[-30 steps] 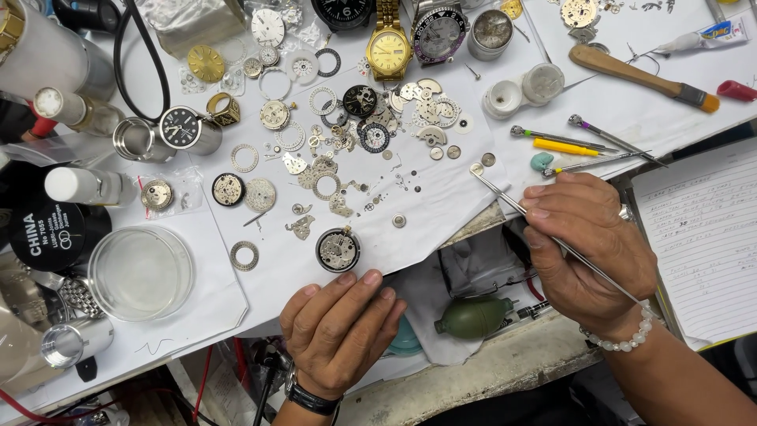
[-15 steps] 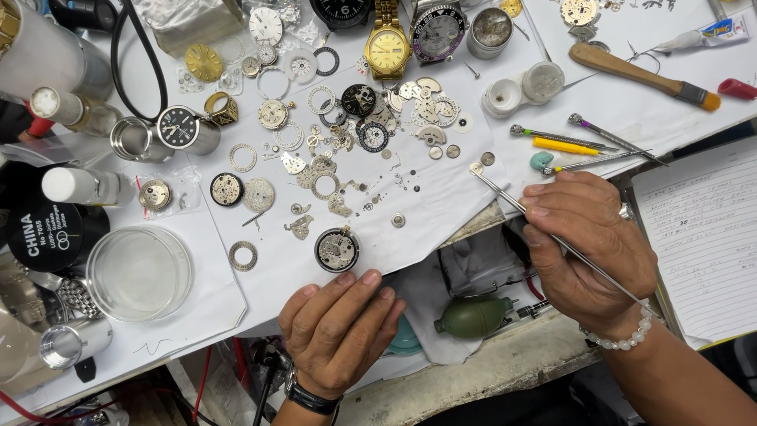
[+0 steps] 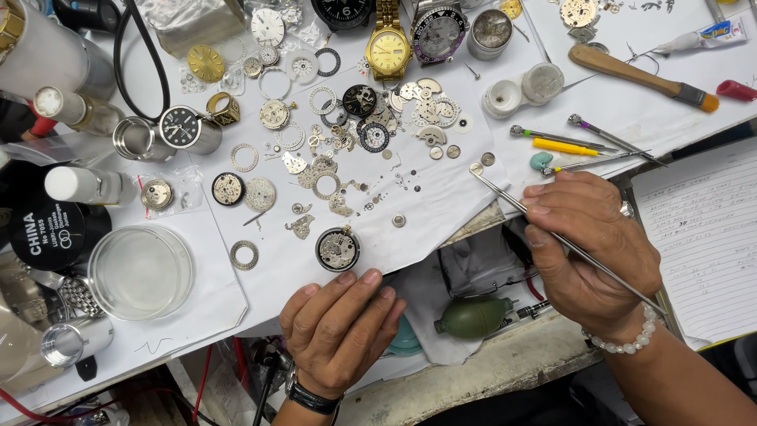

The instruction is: Adjusting and assembling the internal components of a watch movement using precision tools like tweezers and screwdrivers.

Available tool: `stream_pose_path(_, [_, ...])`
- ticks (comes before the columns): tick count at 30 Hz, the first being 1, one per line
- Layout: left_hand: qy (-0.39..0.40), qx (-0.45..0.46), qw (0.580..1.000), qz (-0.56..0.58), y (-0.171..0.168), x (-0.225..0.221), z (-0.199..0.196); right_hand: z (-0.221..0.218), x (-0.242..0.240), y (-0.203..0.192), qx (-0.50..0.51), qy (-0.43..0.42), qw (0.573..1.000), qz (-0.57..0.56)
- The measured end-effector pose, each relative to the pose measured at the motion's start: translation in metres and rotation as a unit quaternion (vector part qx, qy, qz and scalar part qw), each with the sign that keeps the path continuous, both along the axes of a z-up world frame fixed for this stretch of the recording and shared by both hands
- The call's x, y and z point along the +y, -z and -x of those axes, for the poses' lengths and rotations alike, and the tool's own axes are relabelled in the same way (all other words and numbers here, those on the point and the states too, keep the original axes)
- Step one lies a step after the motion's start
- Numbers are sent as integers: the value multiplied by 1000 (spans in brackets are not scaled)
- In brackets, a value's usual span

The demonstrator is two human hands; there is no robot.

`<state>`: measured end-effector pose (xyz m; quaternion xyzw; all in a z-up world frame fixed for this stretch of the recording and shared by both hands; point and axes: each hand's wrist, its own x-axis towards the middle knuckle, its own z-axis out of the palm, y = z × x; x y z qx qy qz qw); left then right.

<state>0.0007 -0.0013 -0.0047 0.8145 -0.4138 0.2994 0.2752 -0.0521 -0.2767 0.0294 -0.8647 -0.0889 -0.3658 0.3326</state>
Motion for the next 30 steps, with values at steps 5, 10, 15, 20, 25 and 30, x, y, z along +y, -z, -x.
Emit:
stream_pose_path(5, [-2, -2, 1000, 2, 0, 0, 0, -1, 1, -3, -1, 0, 1000, -5])
stream_pose_path(10, [1, -5, 1000, 5, 0, -1, -1, 3, -1, 0, -19, 1, 999, -42])
stream_pose_path(15, [1, -5, 1000, 18, -1, -1, -1, 4, -6, -14, -7, -21, 1000, -5])
stream_pose_path(20, [2, -13, 1000, 23, 0, 0, -1, 9, -7, -18, 13, -35, 998, 52])
stream_pose_path(25, [2, -10, 1000, 21, -1, -1, 0, 7, -7, -16, 14, -54, 998, 39])
stream_pose_path(30, [14, -10, 999, 39, -4, 1, -2, 9, 2, -20, 22, -76, 995, 57])
